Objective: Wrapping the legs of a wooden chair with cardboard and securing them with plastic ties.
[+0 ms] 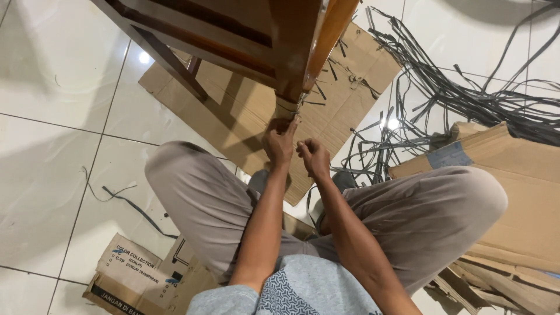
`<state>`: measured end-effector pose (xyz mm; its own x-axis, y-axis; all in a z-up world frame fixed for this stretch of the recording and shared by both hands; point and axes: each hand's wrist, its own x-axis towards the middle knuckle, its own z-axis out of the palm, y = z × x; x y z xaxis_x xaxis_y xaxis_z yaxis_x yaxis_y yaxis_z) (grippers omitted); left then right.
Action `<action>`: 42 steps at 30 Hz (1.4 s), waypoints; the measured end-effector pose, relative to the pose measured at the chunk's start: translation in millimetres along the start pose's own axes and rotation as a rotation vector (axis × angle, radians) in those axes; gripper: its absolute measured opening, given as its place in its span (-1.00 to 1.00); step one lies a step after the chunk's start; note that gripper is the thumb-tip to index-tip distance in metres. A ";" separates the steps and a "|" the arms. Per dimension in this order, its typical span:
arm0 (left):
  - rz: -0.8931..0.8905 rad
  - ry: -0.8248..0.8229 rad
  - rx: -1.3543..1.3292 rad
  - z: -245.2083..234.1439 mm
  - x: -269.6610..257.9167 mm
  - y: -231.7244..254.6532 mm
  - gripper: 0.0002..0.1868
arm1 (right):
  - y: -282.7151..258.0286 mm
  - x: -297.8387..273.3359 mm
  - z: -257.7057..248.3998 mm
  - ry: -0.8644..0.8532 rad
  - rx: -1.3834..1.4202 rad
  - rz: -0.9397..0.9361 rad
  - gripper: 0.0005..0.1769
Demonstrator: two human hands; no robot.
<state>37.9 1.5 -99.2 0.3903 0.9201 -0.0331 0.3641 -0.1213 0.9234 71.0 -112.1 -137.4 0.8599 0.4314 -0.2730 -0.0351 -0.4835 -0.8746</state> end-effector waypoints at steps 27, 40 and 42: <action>-0.143 -0.627 0.147 189.1 -93.3 -238.1 -0.74 | 161.8 31.7 -53.3 0.533 -0.166 0.285 -0.72; -0.116 -0.414 0.153 167.2 -77.5 -184.6 -0.73 | 103.7 12.4 -48.8 0.273 -0.150 -0.066 -0.72; -0.126 -0.393 0.195 167.7 -69.6 -187.4 -0.69 | 103.5 11.6 -44.0 0.216 -0.176 -0.103 -0.73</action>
<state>84.4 -102.3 -334.1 0.6105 0.7256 -0.3175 0.5667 -0.1201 0.8151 99.8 -190.7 -213.5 0.9435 0.3220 -0.0787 0.1302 -0.5782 -0.8054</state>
